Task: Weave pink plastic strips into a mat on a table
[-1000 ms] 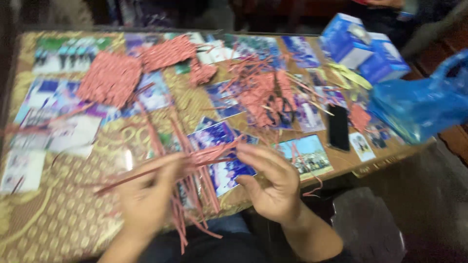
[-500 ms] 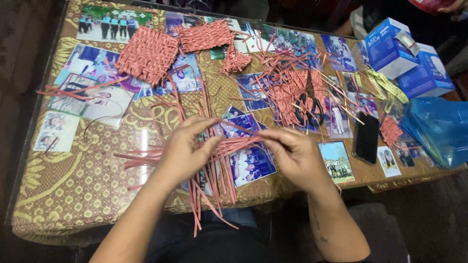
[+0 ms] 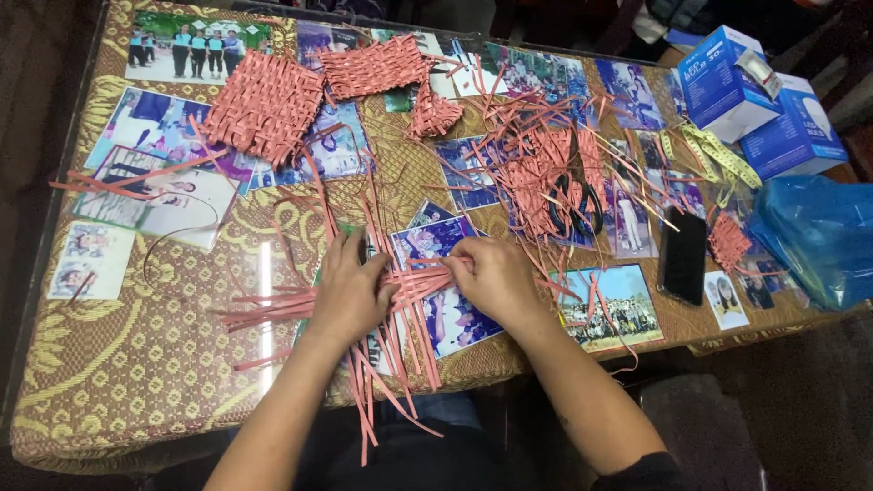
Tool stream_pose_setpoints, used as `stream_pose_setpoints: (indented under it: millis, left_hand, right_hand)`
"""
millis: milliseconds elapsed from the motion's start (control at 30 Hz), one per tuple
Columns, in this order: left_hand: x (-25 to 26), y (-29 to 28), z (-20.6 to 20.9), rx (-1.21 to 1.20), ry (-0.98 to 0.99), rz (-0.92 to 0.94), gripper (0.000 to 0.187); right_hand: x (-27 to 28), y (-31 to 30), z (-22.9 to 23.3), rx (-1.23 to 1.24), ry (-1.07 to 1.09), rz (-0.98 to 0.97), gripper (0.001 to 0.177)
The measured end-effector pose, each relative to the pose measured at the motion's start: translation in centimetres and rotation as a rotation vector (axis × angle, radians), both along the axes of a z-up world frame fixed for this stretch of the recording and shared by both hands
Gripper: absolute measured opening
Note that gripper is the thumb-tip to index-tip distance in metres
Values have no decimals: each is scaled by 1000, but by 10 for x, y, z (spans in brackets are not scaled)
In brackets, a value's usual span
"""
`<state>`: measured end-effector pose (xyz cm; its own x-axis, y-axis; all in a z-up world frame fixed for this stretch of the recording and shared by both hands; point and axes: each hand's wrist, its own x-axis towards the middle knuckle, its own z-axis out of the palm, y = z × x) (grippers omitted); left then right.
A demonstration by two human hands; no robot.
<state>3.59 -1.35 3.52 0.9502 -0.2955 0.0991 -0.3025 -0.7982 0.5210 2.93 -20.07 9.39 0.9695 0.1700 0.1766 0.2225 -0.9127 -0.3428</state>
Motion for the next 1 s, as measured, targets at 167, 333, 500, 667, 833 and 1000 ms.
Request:
stream_pose_setpoints:
  millis: [167,333,500,667,833,1000]
  left_hand:
    - [-7,2,13,-40,59,-14,36]
    - [-5,1,4,-21,71,-13,36]
    - [-6,1,0,4,12,-9,35]
    - [-6,2,-1,-8,16,-7,35]
    - [-5,1,-4,-4,13,-3,36]
    - [-6,1,-3,-15,18,4,36]
  right_hand:
    - [9,3,-7,-61,79,34,9]
    - [21,4,-26,-115,206,9,11]
    - [31,17,-21,-87,353,42,15]
    - [29,21,-4,-13,426,26,14]
    - [33,22,3,97,525,73,13]
    - [47,5,-36,228,603,79,13]
